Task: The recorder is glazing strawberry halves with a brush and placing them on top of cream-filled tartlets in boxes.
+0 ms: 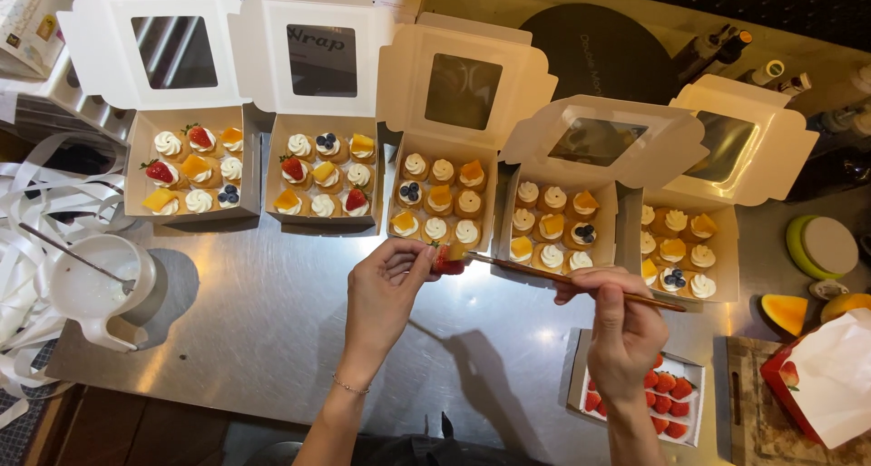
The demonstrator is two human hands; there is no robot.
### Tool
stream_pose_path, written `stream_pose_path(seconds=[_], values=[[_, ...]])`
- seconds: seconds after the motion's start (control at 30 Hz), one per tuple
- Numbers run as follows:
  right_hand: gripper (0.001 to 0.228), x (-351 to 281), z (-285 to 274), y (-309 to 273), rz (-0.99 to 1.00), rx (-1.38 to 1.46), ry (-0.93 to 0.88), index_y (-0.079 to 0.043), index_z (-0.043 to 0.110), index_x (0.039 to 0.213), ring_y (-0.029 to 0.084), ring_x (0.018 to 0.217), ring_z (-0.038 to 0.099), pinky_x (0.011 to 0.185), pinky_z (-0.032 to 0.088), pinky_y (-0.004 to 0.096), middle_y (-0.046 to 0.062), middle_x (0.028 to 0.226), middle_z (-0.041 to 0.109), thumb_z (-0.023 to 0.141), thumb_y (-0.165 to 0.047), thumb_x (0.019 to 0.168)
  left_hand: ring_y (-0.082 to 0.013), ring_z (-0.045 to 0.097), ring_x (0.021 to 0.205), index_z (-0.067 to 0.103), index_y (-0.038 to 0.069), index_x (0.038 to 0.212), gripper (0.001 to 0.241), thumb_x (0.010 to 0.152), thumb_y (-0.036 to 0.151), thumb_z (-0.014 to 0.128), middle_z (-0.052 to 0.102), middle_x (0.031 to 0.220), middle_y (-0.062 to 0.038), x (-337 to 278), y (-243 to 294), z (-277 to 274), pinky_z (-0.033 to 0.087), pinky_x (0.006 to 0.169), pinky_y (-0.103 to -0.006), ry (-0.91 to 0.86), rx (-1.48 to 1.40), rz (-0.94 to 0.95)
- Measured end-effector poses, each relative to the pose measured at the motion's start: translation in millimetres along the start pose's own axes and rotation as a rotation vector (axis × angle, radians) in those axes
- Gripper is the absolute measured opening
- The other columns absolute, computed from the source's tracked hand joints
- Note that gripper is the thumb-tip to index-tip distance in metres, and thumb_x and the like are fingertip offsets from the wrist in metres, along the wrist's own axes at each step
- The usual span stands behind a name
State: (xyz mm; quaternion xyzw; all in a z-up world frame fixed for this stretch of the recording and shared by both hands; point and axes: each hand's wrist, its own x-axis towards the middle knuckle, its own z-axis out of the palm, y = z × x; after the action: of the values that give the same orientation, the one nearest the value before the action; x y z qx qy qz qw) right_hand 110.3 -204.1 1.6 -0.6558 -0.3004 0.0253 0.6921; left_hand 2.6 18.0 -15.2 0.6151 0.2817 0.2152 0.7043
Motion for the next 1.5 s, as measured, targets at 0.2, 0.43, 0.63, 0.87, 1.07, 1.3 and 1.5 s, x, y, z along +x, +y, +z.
stream_pose_path(seconds=[0.2, 0.43, 0.63, 0.87, 1.07, 1.3, 1.5], values=[[0.022, 3, 9, 15, 0.047, -0.092, 0.034, 0.004, 0.059, 0.111, 0.023, 0.087, 0.070, 0.080, 0.062, 0.032, 0.017, 0.104, 0.067, 0.044, -0.012, 0.110, -0.0161, 0.080, 0.075, 0.073, -0.003, 0.097, 0.015, 0.089, 0.010, 0.075, 0.080, 0.084, -0.012, 19, 9, 1, 0.066, 0.068, -0.0218, 0.066, 0.070, 0.010], [0.022, 9, -3, 32, 0.124, -0.156, 0.140, 0.004, 0.059, 0.109, 0.025, 0.088, 0.069, 0.080, 0.062, 0.034, 0.017, 0.107, 0.065, 0.045, -0.012, 0.110, -0.0223, 0.081, 0.085, 0.067, 0.001, 0.101, 0.013, 0.093, 0.010, 0.069, 0.076, 0.108, -0.010, 91, -8, -6, 0.069, 0.073, -0.0275, -0.016, 0.091, 0.051], [0.024, 8, -18, 44, 0.134, -0.121, 0.283, 0.005, 0.054, 0.115, 0.026, 0.095, 0.066, 0.087, 0.059, 0.036, 0.018, 0.114, 0.061, 0.040, -0.014, 0.115, -0.0247, 0.062, 0.073, 0.071, 0.002, 0.098, 0.015, 0.095, 0.016, 0.067, 0.067, 0.085, -0.011, 204, -50, -14, 0.052, 0.065, -0.0371, -0.088, 0.854, 0.486], [0.026, -2, -29, 51, 0.201, -0.217, 0.354, 0.008, 0.053, 0.117, 0.027, 0.096, 0.066, 0.089, 0.058, 0.036, 0.020, 0.116, 0.061, 0.039, -0.014, 0.116, -0.0296, 0.060, 0.076, 0.069, 0.003, 0.085, 0.013, 0.090, 0.015, 0.071, 0.068, 0.076, -0.014, 260, -101, -21, 0.051, 0.071, -0.0406, -0.212, 1.182, 0.739], [0.022, -4, -30, 50, 0.189, -0.283, 0.354, 0.008, 0.054, 0.115, 0.027, 0.094, 0.065, 0.088, 0.058, 0.035, 0.021, 0.116, 0.061, 0.040, -0.009, 0.116, -0.0291, 0.060, 0.072, 0.070, 0.001, 0.080, 0.011, 0.084, 0.011, 0.074, 0.067, 0.073, -0.016, 263, -120, -18, 0.051, 0.069, -0.0391, -0.123, 1.257, 0.842], [0.023, -12, -35, 45, 0.188, -0.332, 0.384, 0.007, 0.054, 0.114, 0.026, 0.093, 0.064, 0.088, 0.058, 0.035, 0.021, 0.116, 0.062, 0.041, -0.012, 0.115, -0.0246, 0.061, 0.080, 0.070, 0.006, 0.082, 0.008, 0.087, 0.006, 0.065, 0.071, 0.079, -0.011, 257, -121, -14, 0.050, 0.074, -0.0351, -0.040, 1.345, 0.922], [0.020, -62, -90, 38, 0.099, -0.186, 0.673, -0.002, 0.051, 0.123, 0.020, 0.101, 0.065, 0.096, 0.060, 0.029, 0.012, 0.124, 0.060, 0.043, -0.021, 0.120, -0.0344, 0.061, 0.067, 0.065, 0.005, 0.083, 0.009, 0.089, 0.008, 0.058, 0.066, 0.079, -0.015, 264, -138, -23, 0.048, 0.061, -0.0451, -0.114, 1.303, 0.913]])
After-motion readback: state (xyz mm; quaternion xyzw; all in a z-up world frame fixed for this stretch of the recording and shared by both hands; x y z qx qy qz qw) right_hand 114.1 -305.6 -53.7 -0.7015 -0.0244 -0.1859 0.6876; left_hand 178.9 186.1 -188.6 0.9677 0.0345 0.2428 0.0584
